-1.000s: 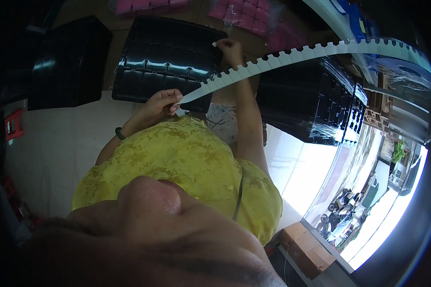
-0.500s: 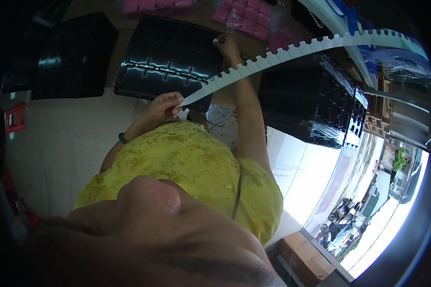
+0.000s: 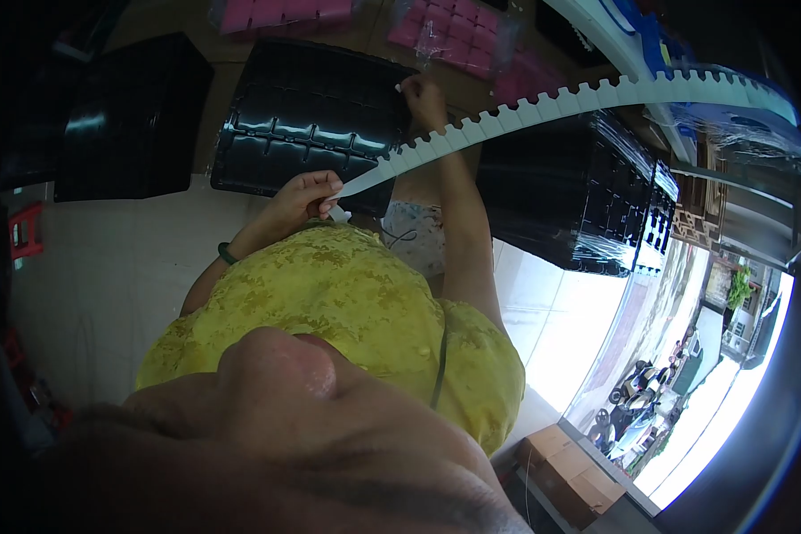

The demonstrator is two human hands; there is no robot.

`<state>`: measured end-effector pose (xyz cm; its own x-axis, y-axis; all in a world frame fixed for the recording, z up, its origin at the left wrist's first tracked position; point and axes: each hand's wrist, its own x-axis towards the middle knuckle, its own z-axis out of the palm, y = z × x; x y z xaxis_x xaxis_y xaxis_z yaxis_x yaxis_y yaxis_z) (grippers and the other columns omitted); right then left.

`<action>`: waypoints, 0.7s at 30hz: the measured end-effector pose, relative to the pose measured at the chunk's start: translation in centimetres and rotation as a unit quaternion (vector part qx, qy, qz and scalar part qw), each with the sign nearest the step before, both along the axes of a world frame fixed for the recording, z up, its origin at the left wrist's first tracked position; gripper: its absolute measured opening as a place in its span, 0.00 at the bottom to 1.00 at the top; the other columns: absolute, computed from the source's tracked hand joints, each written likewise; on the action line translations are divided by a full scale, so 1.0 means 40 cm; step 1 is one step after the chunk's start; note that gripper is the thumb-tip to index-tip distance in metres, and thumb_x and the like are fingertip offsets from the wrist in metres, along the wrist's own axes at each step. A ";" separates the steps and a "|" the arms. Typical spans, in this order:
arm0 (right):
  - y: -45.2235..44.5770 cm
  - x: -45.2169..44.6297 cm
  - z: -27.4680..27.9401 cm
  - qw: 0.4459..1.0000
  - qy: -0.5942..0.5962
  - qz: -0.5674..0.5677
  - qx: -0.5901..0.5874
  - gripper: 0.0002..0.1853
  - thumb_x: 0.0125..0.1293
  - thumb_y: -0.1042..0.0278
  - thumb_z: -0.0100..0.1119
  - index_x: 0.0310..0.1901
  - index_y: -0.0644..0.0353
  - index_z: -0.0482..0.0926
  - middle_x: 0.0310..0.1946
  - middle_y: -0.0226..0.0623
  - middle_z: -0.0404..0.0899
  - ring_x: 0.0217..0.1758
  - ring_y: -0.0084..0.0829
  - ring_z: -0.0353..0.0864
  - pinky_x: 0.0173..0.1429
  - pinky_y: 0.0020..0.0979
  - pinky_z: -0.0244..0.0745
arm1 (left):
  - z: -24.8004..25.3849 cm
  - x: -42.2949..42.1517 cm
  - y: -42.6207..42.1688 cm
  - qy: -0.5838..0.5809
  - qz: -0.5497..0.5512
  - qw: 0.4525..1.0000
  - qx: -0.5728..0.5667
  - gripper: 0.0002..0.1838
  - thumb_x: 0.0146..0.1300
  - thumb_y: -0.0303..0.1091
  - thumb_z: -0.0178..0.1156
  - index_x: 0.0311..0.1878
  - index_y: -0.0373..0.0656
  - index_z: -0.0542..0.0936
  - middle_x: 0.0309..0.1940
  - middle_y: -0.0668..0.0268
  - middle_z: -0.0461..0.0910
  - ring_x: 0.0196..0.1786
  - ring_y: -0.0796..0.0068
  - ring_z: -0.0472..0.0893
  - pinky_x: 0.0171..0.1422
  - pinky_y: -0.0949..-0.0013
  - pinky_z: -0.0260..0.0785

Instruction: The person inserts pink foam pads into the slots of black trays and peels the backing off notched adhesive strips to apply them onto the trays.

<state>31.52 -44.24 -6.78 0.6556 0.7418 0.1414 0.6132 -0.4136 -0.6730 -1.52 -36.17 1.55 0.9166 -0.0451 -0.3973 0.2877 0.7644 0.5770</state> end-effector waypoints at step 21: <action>-0.189 -0.389 0.322 0.823 0.519 0.091 0.212 0.08 0.63 0.74 0.62 0.43 0.65 0.83 0.38 0.34 0.84 0.40 0.23 0.78 0.50 0.27 0.73 | -0.043 -0.003 -0.044 -0.048 0.014 0.994 -0.095 0.11 0.74 0.39 0.54 0.37 0.45 0.76 0.21 0.78 0.66 0.25 0.89 0.67 0.31 0.81 0.62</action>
